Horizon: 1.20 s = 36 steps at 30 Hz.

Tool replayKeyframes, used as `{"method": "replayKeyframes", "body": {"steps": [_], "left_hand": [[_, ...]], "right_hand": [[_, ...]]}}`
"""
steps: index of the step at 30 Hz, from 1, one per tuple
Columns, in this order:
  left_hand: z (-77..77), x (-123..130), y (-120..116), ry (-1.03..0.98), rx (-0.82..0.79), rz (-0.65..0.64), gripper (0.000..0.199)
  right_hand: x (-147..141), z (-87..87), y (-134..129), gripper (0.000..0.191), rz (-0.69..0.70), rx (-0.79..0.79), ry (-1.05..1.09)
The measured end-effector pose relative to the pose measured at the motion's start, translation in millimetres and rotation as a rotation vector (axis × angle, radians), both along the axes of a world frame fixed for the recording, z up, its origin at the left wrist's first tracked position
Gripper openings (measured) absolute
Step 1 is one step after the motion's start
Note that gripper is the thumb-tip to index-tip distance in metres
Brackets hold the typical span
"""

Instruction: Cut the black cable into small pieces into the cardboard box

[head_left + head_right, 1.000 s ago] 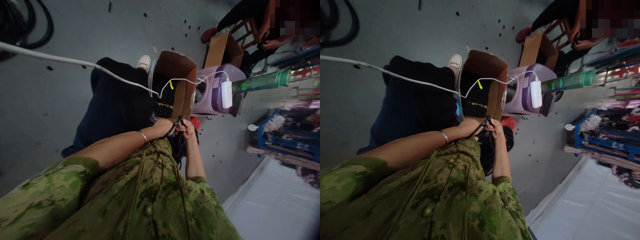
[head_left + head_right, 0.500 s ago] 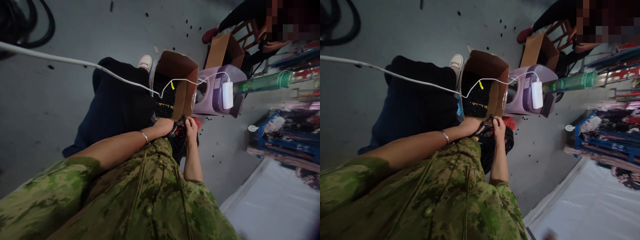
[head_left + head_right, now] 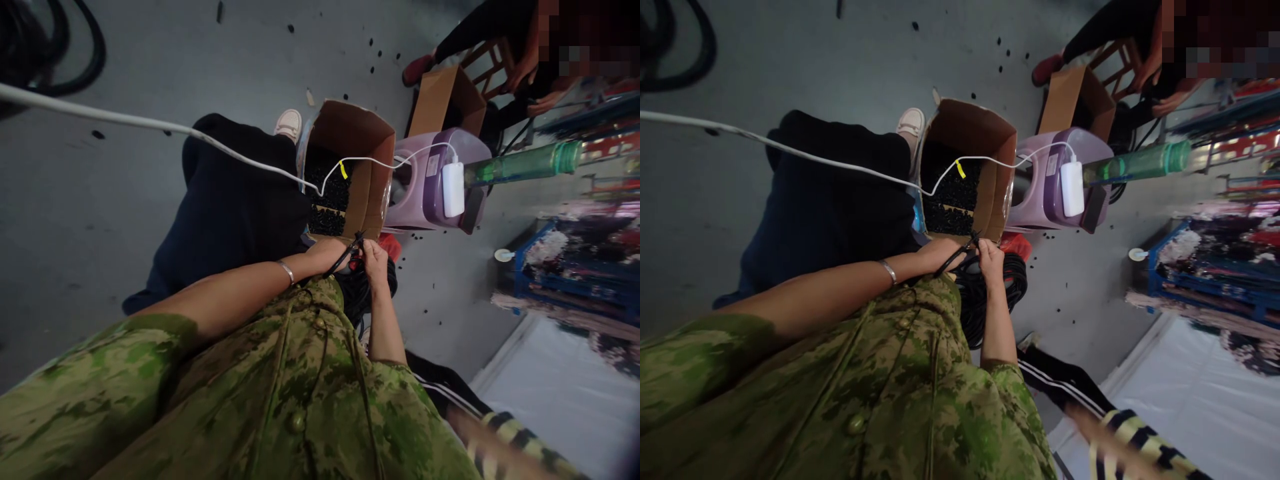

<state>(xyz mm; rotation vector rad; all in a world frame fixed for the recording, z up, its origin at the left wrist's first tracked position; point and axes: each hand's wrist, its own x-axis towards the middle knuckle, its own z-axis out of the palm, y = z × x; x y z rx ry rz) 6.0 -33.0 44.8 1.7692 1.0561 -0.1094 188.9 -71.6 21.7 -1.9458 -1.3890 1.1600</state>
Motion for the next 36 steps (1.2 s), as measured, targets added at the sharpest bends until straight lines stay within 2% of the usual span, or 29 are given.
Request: {"method": "replayKeyframes", "body": {"steps": [6, 11, 16, 22, 31, 36], "left_hand": [[6.2, -2, 0, 0.054, 0.061, -0.02, 0.042], [3.9, -2, -1, 0.045, 0.089, -0.009, 0.041], [-0.9, -1, 0, 0.008, 0.063, 0.032, 0.038], [-1.1, -1, 1, 0.021, 0.016, 0.032, 0.038], [0.6, -2, 0, 0.071, 0.025, -0.024, 0.043], [4.7, -2, 2, 0.1, -0.022, -0.046, 0.043]], "right_hand": [[4, 5.0, 10, 0.044, 0.116, 0.058, -0.105], [6, 8.8, 18, 0.041, 0.17, 0.061, -0.16], [7, 12.8, 23, 0.033, 0.162, 0.109, -0.118], [11, 13.0, 15, 0.026, 0.161, 0.106, -0.072], [8, 9.4, 11, 0.021, 0.151, 0.073, -0.06], [6, 9.4, 7, 0.021, 0.18, 0.127, -0.113]]}}
